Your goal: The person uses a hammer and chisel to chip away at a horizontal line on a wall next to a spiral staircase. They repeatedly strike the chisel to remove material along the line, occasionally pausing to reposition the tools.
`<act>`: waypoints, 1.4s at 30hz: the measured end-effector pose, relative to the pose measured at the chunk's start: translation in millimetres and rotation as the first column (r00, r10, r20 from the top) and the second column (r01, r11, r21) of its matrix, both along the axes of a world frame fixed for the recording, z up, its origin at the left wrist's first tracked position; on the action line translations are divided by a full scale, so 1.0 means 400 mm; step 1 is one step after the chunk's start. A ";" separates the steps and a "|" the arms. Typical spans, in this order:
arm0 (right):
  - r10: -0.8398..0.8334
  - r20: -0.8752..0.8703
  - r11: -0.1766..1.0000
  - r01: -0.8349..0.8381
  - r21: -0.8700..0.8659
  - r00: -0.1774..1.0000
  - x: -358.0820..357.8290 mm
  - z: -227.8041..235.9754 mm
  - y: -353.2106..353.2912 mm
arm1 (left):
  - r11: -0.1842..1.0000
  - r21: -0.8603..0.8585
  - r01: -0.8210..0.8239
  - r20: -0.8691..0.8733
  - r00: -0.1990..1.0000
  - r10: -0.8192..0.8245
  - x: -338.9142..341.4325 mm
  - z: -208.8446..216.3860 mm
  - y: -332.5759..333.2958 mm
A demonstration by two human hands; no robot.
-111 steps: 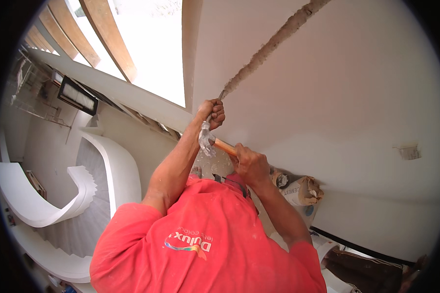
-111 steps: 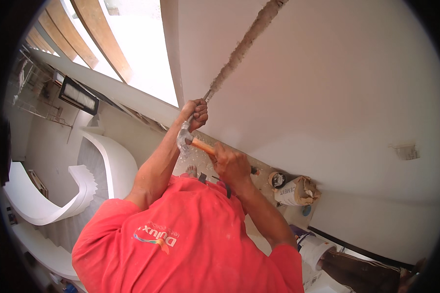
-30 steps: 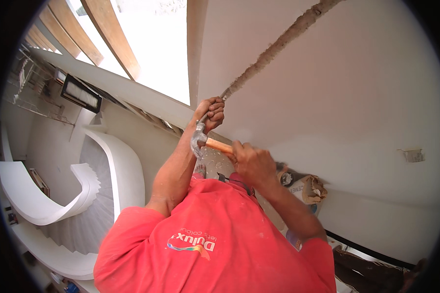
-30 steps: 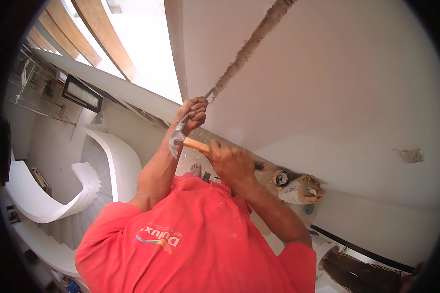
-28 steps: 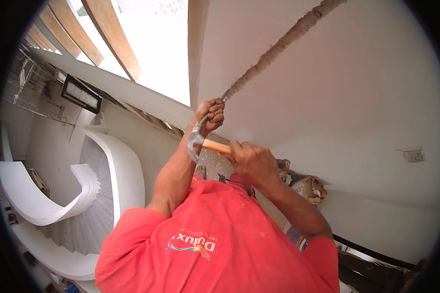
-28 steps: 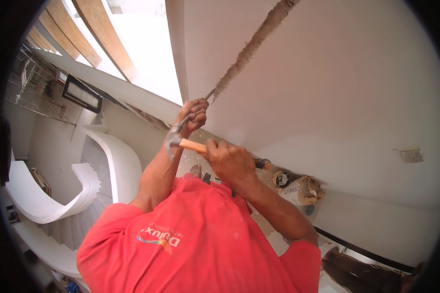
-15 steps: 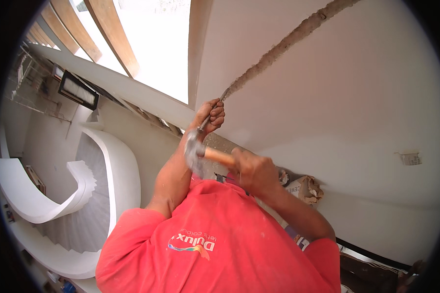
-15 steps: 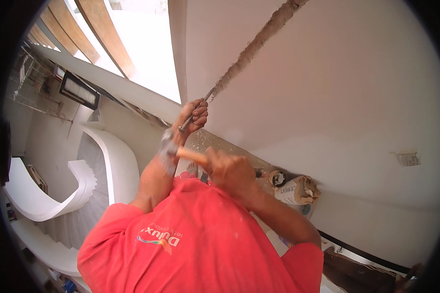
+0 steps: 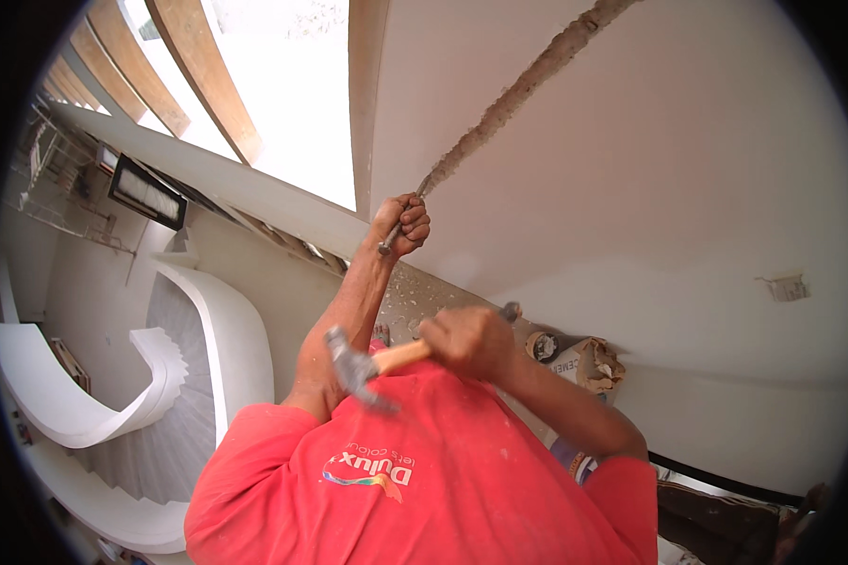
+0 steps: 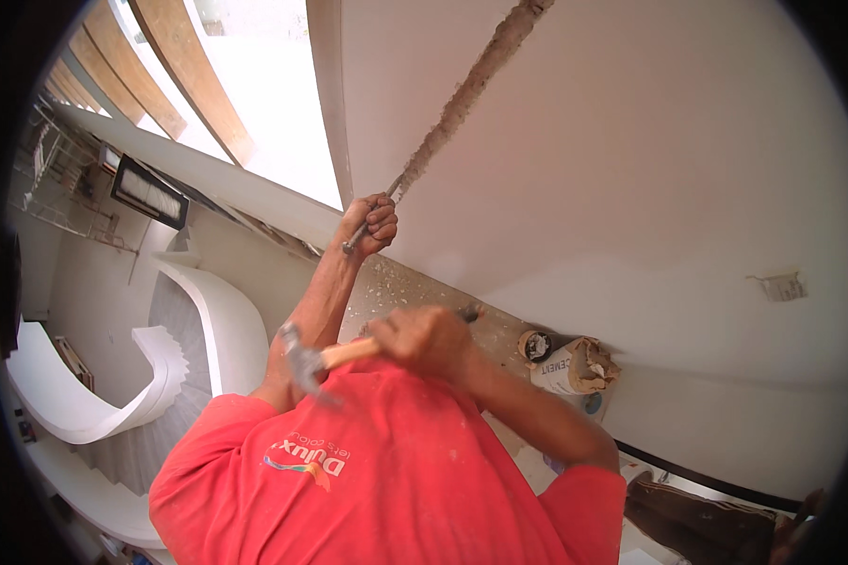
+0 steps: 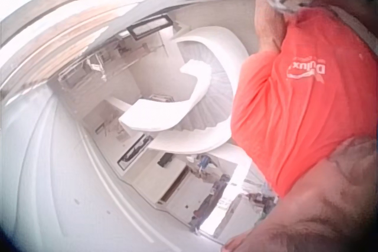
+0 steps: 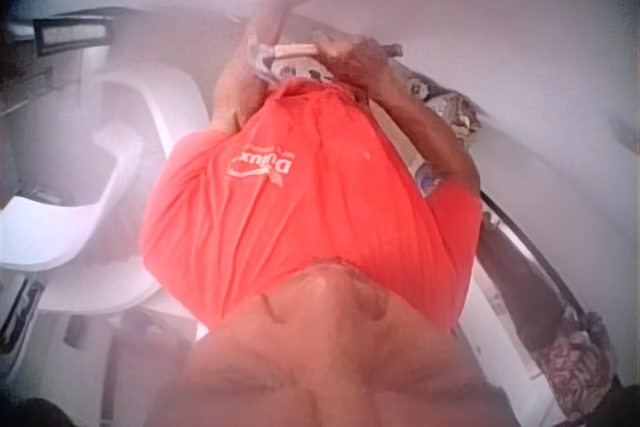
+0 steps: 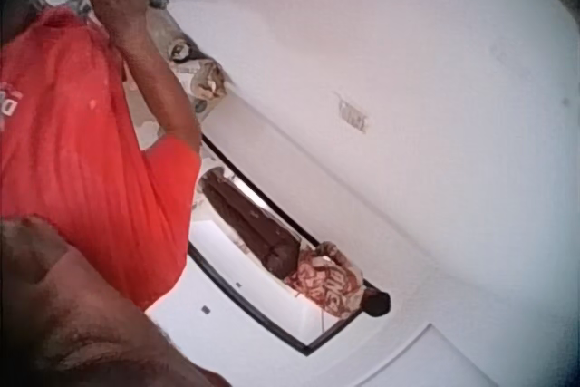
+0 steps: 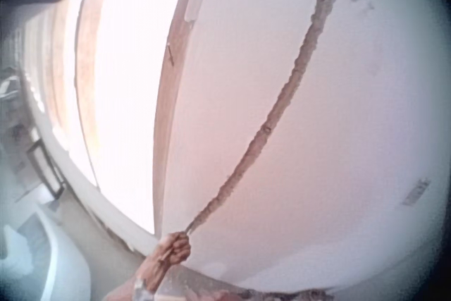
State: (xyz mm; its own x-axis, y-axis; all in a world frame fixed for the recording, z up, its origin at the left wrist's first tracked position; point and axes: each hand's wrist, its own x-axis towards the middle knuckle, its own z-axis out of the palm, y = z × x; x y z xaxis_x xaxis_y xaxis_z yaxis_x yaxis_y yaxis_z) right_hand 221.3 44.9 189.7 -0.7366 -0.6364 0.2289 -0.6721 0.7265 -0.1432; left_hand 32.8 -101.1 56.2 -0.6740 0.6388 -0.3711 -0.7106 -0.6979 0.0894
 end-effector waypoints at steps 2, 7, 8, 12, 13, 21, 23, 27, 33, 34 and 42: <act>-0.333 0.094 0.932 0.313 0.184 0.938 -0.023 -0.026 0.000 | 0.999 -0.037 -0.009 -0.003 1.000 0.009 0.006 0.003 0.011; -0.147 0.152 0.988 0.153 -0.027 0.977 0.028 0.036 -0.048 | 1.000 -0.009 -0.009 0.015 1.000 0.009 0.006 -0.017 0.017; -0.054 0.129 0.993 0.067 -0.098 0.990 0.042 0.052 -0.055 | 0.999 -0.032 0.006 -0.013 1.000 -0.006 0.001 -0.025 0.013; -0.278 0.178 0.958 0.286 -0.025 0.944 0.017 -0.041 -0.018 | 1.000 -0.001 0.016 0.008 1.000 -0.016 0.006 -0.022 0.017; -0.407 0.207 0.913 0.406 0.047 0.890 -0.004 -0.055 -0.012 | 1.000 -0.011 0.010 0.017 1.000 -0.010 0.006 -0.014 0.023; -0.283 0.304 0.853 0.384 -0.354 0.910 0.102 -0.002 -0.026 | 0.998 -0.057 -0.005 -0.005 1.000 0.005 0.043 0.040 0.031; -0.276 0.345 0.813 0.410 -0.415 0.897 0.121 -0.003 -0.028 | 0.997 -0.074 -0.023 -0.022 1.000 0.022 0.049 0.054 0.037; -0.310 0.420 0.745 0.492 -0.449 0.853 0.145 0.004 -0.006 | 0.989 -0.123 -0.086 -0.021 0.996 0.084 0.053 0.095 0.068; -0.435 0.333 0.590 0.544 -0.596 0.837 0.143 0.003 0.069 | 0.946 -0.227 -0.234 0.153 0.950 0.271 0.042 0.108 0.222; -0.443 0.365 0.535 0.568 -0.625 0.819 0.145 -0.016 0.094 | 0.942 -0.213 -0.259 0.186 0.936 0.299 0.038 0.116 0.245; -0.347 0.438 0.304 0.541 -0.784 0.829 0.078 0.118 0.075 | 0.885 -0.108 -0.454 0.331 0.823 0.462 0.006 0.155 0.322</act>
State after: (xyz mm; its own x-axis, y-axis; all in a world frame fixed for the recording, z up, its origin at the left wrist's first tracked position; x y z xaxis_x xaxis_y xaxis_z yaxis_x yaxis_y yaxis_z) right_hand 252.6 74.9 236.7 -0.9235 0.2651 0.2772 -0.1842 0.3274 -0.9268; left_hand 35.0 27.7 118.2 -0.7172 0.2762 -0.6398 -0.2984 -0.9514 -0.0763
